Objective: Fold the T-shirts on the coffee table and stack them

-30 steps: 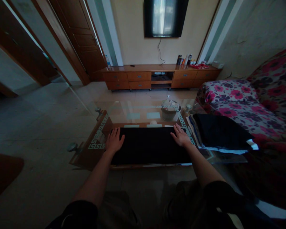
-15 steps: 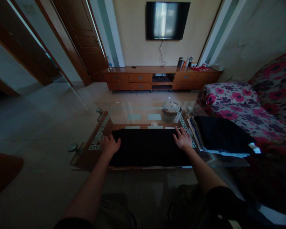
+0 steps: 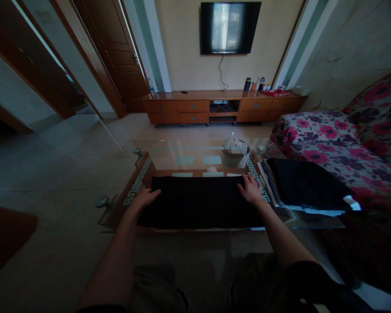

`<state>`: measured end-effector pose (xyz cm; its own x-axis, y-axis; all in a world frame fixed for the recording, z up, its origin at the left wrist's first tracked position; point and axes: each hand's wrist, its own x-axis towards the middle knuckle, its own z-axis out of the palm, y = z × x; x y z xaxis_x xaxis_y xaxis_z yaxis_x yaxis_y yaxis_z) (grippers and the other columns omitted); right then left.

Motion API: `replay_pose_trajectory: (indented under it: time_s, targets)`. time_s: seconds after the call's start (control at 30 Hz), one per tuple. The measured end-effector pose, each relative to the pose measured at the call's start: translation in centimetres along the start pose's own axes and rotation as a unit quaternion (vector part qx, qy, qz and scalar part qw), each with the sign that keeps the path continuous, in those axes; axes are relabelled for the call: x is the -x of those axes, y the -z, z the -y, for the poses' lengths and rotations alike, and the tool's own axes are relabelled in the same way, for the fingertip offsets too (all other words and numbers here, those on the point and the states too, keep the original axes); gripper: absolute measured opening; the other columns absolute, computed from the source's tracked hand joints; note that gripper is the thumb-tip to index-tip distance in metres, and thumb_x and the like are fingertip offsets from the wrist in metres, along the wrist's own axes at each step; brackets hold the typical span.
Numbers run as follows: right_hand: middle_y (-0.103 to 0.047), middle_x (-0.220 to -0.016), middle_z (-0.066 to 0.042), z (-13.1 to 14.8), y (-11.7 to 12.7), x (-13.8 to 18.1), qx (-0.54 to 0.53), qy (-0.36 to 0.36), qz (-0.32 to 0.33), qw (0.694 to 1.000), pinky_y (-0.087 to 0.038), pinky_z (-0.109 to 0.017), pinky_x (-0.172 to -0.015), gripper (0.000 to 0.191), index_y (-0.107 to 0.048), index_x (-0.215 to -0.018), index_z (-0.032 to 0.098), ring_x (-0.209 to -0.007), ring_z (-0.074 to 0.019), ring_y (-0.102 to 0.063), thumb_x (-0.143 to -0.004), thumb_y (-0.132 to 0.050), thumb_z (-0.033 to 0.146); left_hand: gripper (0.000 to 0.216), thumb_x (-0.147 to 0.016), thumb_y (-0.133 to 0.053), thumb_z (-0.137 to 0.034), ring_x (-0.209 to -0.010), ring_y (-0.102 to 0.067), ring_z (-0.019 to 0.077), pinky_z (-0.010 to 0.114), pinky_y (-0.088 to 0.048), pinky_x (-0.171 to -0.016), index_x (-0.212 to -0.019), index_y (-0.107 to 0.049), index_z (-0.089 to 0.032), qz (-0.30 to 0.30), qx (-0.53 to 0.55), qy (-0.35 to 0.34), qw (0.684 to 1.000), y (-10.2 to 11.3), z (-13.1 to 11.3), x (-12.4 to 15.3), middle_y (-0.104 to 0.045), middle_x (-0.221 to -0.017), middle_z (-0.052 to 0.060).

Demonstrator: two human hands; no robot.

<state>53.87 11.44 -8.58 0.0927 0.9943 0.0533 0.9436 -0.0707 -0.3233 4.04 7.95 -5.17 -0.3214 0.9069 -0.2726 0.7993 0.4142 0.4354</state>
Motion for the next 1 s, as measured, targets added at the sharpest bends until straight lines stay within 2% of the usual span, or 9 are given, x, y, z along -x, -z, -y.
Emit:
replay_pose_trajectory:
  time_s: [0.1,0.17,0.33,0.47,0.53,0.67,0.8,0.9,1.0]
  targets:
    - [-0.034,-0.163,-0.018,3.0,0.9,0.9,-0.130,0.037,-0.031,0.990,-0.025,-0.051,-0.123,0.061,-0.048,-0.150,0.015,-0.150,-0.0313,-0.033,-0.094,-0.054,0.039,0.040,-0.084,-0.055,-0.049,-0.084,-0.074,0.0258,0.030,-0.056,-0.069,-0.096,-0.075,-0.016,0.041,0.068,-0.031,0.996,0.9,-1.4,1.0,-0.079,-0.091,0.008]
    - [-0.054,-0.148,-0.015,5.7,1.3,2.4,-0.272,0.093,0.017,0.958,-0.036,-0.044,-0.118,0.051,-0.057,-0.140,0.017,-0.136,-0.0263,-0.051,-0.094,-0.056,0.038,0.040,-0.080,-0.062,-0.048,-0.089,-0.073,0.0260,0.029,-0.055,-0.072,-0.100,-0.074,-0.016,0.046,0.132,-0.074,0.987,1.2,-2.9,2.2,-0.079,-0.096,0.006]
    - [-0.065,-0.135,-0.007,11.5,1.8,7.0,-0.558,0.069,0.269,0.782,-0.053,-0.043,-0.101,0.047,-0.063,-0.131,0.026,-0.116,-0.0225,-0.064,-0.088,-0.071,0.043,0.046,-0.076,-0.072,-0.052,-0.087,-0.070,0.0230,0.030,-0.053,-0.074,-0.104,-0.073,-0.015,0.105,0.284,-0.169,0.938,0.0,-8.4,6.1,-0.077,-0.100,0.007]
    - [-0.061,-0.140,-0.007,13.2,2.1,8.8,-0.670,-0.025,0.333,0.663,-0.057,-0.042,-0.095,0.055,-0.059,-0.133,0.031,-0.119,-0.0224,-0.065,-0.083,-0.079,0.043,0.045,-0.079,-0.071,-0.058,-0.071,-0.065,0.0163,0.026,-0.049,-0.063,-0.093,-0.068,-0.016,0.160,0.318,-0.233,0.905,-3.3,-12.1,8.9,-0.070,-0.084,0.003]
    - [-0.067,-0.129,-0.006,13.4,1.9,9.1,-0.695,-0.057,0.346,0.627,-0.060,-0.040,-0.086,0.055,-0.059,-0.132,0.030,-0.106,-0.0211,-0.070,-0.083,-0.079,0.047,0.042,-0.080,-0.072,-0.057,-0.066,-0.061,0.0144,0.025,-0.046,-0.060,-0.085,-0.065,-0.017,0.186,0.293,-0.268,0.899,-5.1,-13.2,10.0,-0.066,-0.076,0.001]
    - [-0.074,-0.102,-0.004,13.2,0.8,9.3,-0.694,-0.058,0.297,0.653,-0.058,-0.030,-0.078,0.044,-0.066,-0.110,0.020,-0.087,-0.0176,-0.071,-0.077,-0.085,0.042,0.035,-0.082,-0.072,-0.048,-0.076,-0.065,0.0163,0.026,-0.049,-0.069,-0.096,-0.069,-0.017,0.257,0.234,-0.337,0.875,-6.6,-14.1,11.8,-0.071,-0.085,0.004]
    - [-0.077,-0.101,-0.006,12.9,0.4,8.8,-0.711,-0.102,0.251,0.648,-0.058,-0.031,-0.084,0.036,-0.068,-0.104,0.018,-0.090,-0.0201,-0.073,-0.075,-0.085,0.032,0.031,-0.086,-0.068,-0.048,-0.064,-0.061,0.0140,0.024,-0.044,-0.059,-0.087,-0.066,-0.017,0.336,0.230,-0.316,0.857,-4.5,-14.7,13.7,-0.068,-0.072,0.002]
    - [-0.078,-0.099,-0.006,13.0,1.5,8.0,-0.733,-0.122,0.252,0.620,-0.059,-0.034,-0.089,0.031,-0.068,-0.103,0.018,-0.091,-0.0217,-0.075,-0.077,-0.082,0.027,0.035,-0.090,-0.064,-0.051,-0.064,-0.064,0.0149,0.026,-0.048,-0.062,-0.081,-0.067,-0.017,0.527,0.266,-0.300,0.749,-4.1,-15.3,15.7,-0.069,-0.073,0.004]
    - [-0.079,-0.097,-0.006,13.5,3.3,7.6,-0.742,-0.135,0.256,0.604,-0.061,-0.037,-0.089,0.027,-0.067,-0.103,0.018,-0.091,-0.0232,-0.076,-0.081,-0.079,0.028,0.035,-0.088,-0.067,-0.050,-0.086,-0.071,0.0207,0.033,-0.054,-0.078,-0.098,-0.072,-0.018,0.661,0.267,-0.295,0.636,-7.1,-16.0,18.0,-0.074,-0.098,0.009]
